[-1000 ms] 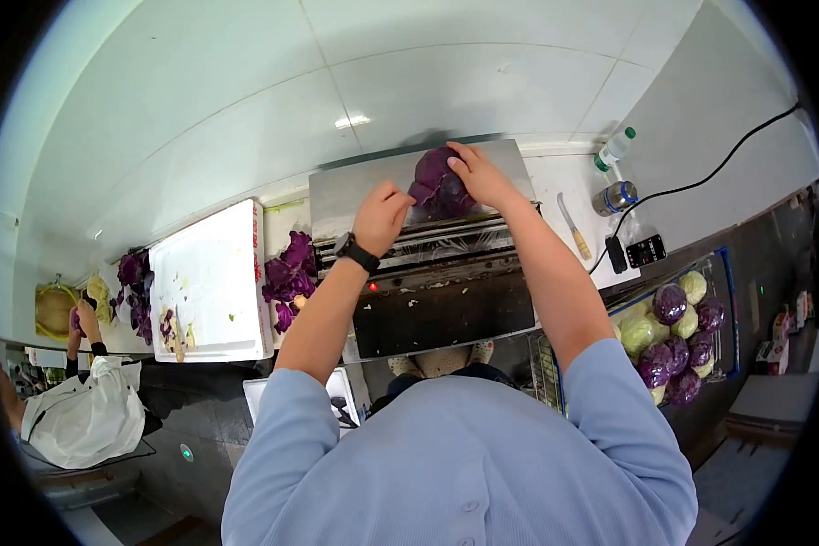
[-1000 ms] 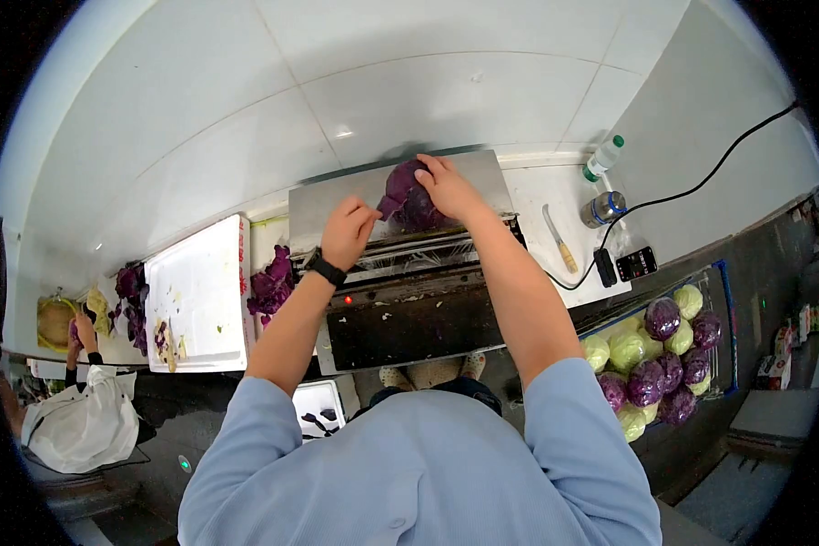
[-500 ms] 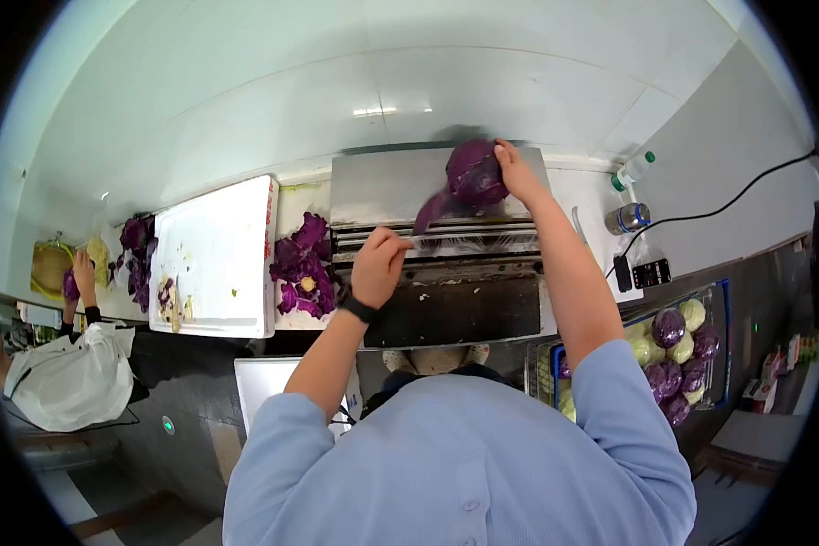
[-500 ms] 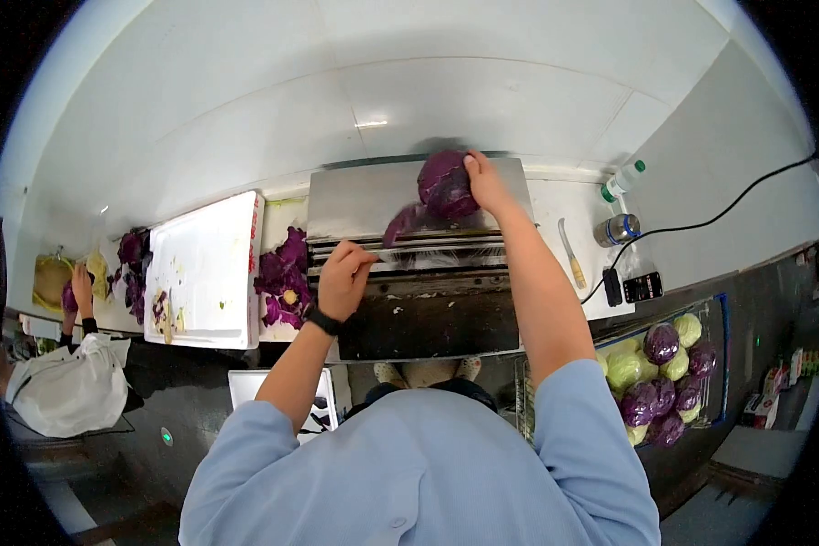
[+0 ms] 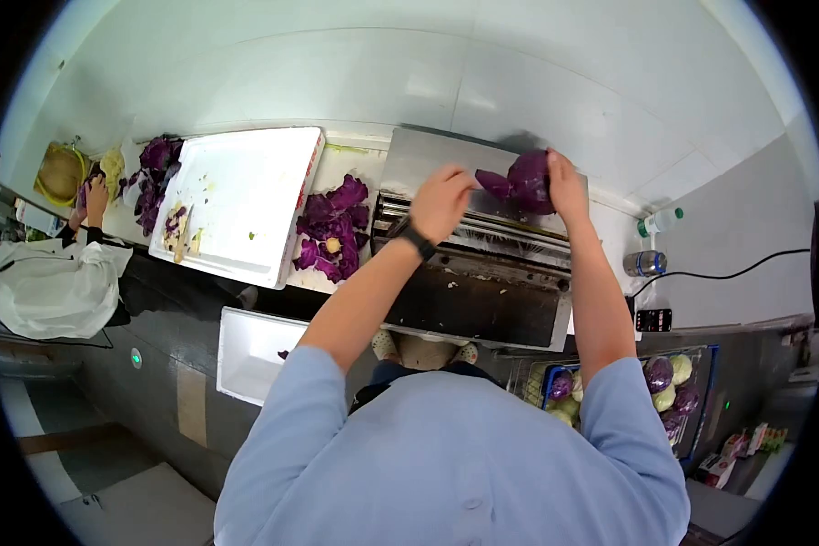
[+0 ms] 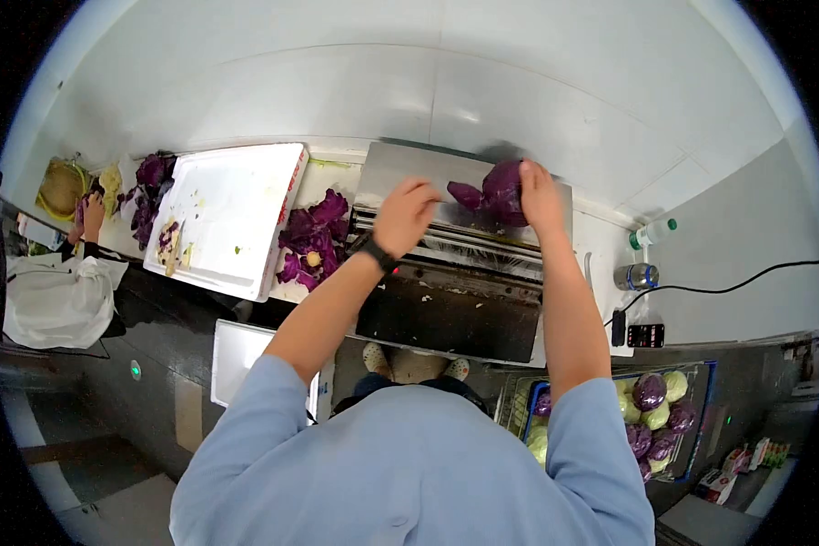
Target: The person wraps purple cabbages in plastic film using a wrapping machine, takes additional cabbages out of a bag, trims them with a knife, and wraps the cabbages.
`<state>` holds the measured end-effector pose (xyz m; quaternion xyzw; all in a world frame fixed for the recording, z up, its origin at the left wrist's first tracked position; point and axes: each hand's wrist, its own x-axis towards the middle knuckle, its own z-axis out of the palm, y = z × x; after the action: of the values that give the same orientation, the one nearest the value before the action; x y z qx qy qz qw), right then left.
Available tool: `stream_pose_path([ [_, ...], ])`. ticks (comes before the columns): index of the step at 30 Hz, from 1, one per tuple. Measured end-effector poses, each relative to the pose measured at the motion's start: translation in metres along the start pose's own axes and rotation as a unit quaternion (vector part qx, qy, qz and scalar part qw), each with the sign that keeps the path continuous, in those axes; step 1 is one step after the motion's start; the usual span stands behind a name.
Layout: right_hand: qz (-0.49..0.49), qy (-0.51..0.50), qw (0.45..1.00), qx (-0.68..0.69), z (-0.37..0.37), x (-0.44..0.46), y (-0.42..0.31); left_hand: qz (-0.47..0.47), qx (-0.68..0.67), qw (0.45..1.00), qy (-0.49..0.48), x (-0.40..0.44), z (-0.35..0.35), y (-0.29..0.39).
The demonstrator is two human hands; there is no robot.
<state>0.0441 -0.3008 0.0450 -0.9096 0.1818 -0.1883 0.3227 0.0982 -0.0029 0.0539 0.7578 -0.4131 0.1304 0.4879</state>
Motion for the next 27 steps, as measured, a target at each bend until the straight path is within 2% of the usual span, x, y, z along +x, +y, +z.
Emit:
stream_pose_path([
  [4,-0.034,-0.024,0.998,-0.056,0.000,0.000,-0.012,0.218,0.126,0.968,-0.017,0.040,0.064,-0.034],
  [7,0.008,-0.010,0.999,-0.052,0.002,0.008,-0.003,0.067,0.077,0.976,-0.194,0.045,0.078,-0.040],
  [8,0.043,0.002,0.999,-0.032,0.002,0.009,-0.002,0.021,0.046,0.979,-0.196,0.042,0.080,-0.038],
  [11,0.095,-0.015,0.995,-0.008,-0.005,0.019,0.013,-0.017,0.052,0.979,-0.198,0.039,0.074,-0.022],
  [12,0.106,-0.023,0.994,-0.026,-0.006,0.020,0.016,-0.026,0.071,0.979,-0.187,0.039,0.076,-0.019],
  [15,0.126,-0.046,0.989,-0.065,-0.009,0.031,0.018,-0.018,0.035,0.997,-0.062,0.038,0.088,-0.013],
  [21,0.157,-0.066,0.984,-0.053,-0.003,0.057,0.032,-0.035,0.092,0.990,-0.099,0.025,0.078,0.006],
  [24,0.202,-0.065,0.977,0.012,0.007,0.068,0.055,-0.093,0.051,0.992,-0.069,-0.008,0.030,0.042],
  [26,0.224,-0.104,0.968,0.035,-0.005,0.061,0.037,-0.083,0.007,0.996,0.023,-0.043,-0.020,0.058],
  [27,0.237,-0.128,0.962,0.047,-0.012,0.058,0.024,-0.151,0.055,0.987,0.017,-0.061,-0.056,0.075],
])
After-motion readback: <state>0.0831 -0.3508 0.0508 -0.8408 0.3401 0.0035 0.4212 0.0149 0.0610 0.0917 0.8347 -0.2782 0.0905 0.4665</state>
